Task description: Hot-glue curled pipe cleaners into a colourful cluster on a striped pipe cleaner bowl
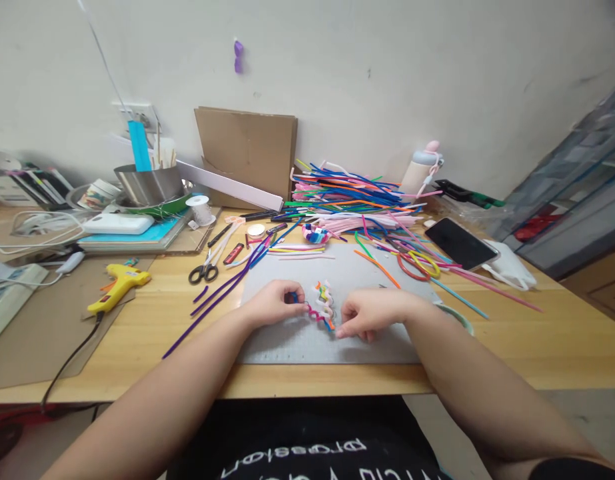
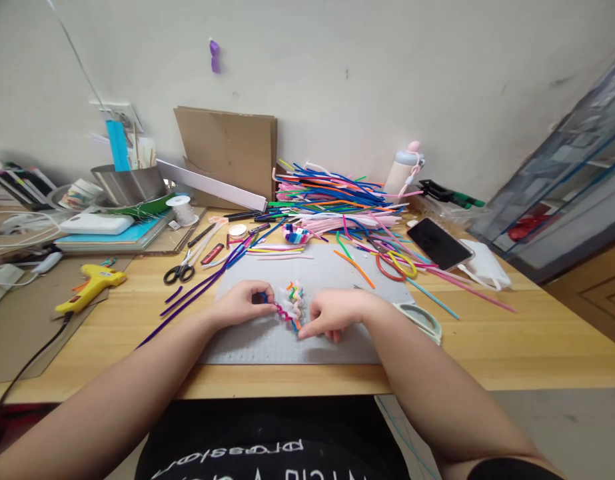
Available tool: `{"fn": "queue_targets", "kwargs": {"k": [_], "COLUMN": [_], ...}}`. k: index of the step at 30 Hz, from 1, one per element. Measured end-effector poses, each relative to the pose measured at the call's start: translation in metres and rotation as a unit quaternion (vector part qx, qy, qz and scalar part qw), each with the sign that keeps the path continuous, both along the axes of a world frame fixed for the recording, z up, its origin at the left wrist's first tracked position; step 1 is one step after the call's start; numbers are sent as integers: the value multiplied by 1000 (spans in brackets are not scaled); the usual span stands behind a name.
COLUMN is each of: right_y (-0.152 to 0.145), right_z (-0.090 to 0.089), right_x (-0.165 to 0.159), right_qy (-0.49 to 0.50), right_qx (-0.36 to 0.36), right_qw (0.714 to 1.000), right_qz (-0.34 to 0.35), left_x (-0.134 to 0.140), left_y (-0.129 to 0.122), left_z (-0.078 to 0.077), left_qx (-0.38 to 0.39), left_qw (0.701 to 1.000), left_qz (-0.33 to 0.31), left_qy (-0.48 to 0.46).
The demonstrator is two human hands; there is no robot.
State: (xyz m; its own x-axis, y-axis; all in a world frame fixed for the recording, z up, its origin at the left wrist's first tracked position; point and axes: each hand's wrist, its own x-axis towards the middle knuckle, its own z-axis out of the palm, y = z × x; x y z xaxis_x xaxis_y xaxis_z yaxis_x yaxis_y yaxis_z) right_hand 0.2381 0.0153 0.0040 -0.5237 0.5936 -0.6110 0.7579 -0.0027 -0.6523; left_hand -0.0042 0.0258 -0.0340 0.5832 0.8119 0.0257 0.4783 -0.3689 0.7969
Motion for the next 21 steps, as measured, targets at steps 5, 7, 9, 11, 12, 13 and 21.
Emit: {"fn": "queue_targets", "kwargs": {"k": [5, 7, 9, 11, 12, 13, 21], "right_y": [0, 5, 9, 14, 17, 19, 25], "right_z": [-17, -25, -32, -38, -40, -42, -44], "right_x": [-23, -28, -31, -33, -33, -33, -35], "right_qy": [53, 81, 109, 135, 148, 160, 272], "right_qx": [50, 81, 111, 136, 146, 155, 170], "right_qw": [996, 989, 980, 969, 964, 958, 920], "right_qz": [-59, -95, -126, -153, -167, -180, -226], "left_x": [-2, -2, -2, -3, -4, -6, -17], "left_y": [4, 5, 5, 4, 3, 2, 11], "left_z": [2, 4, 7, 11, 13, 14, 11], "left_qx": [29, 52, 76, 101, 113, 126, 146], "left_qw": [996, 991, 985, 978, 974, 968, 914], "left_qz": [79, 112, 137, 152, 159, 167, 271], "left_qy": [-32, -49, -71, -101, -118, -137, -262]}}
